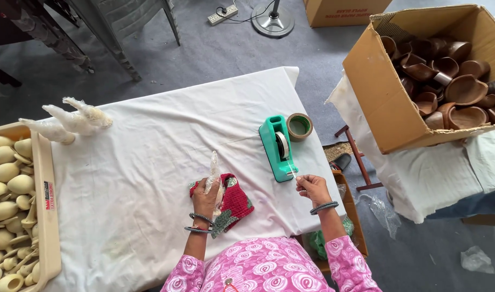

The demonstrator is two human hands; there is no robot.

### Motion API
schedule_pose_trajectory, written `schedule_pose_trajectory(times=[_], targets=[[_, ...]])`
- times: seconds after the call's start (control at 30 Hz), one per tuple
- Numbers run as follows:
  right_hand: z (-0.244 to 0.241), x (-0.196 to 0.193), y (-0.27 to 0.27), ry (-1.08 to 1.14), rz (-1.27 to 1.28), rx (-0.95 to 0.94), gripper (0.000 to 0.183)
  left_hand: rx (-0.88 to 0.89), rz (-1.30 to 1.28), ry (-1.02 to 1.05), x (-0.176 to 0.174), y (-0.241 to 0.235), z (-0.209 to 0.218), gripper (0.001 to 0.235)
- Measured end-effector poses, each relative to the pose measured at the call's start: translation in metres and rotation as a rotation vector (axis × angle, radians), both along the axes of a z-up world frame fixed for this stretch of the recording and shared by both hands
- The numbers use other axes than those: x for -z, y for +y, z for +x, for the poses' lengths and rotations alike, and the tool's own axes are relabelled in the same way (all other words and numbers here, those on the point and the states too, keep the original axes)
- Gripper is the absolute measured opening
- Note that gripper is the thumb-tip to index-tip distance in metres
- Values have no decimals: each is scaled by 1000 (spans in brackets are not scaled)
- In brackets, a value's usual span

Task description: The person wipes small beige ceramic objects with a patterned cloth and then wraps them individually in bubble wrap. The person handles the objects one at a time, wiping the exterior and interior before placing them on the table and wrapping them.

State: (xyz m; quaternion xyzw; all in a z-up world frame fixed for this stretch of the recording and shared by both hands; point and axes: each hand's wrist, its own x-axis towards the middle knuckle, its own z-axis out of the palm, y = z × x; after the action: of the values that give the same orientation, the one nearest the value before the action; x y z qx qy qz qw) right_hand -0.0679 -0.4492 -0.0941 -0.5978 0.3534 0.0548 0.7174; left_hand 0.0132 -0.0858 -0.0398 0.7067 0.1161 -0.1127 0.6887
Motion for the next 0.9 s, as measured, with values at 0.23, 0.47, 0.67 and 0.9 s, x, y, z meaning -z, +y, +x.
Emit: schedule_pose_trajectory(times=[0.23,0.47,0.67,0.9], targets=[[-4,10,9,43,63,27,18,-7,-57,-58,13,-2,0,27],[4,50,-24,67,-580,-226,18,7,83,-157,27,-6,0,27],[19,-34,-15,27,-735,-449,21,-7,268,-220,23,-9,2,33],[102,-114,98,-444,-238,-762,26,14,497,-130,-21,-13,8,40]])
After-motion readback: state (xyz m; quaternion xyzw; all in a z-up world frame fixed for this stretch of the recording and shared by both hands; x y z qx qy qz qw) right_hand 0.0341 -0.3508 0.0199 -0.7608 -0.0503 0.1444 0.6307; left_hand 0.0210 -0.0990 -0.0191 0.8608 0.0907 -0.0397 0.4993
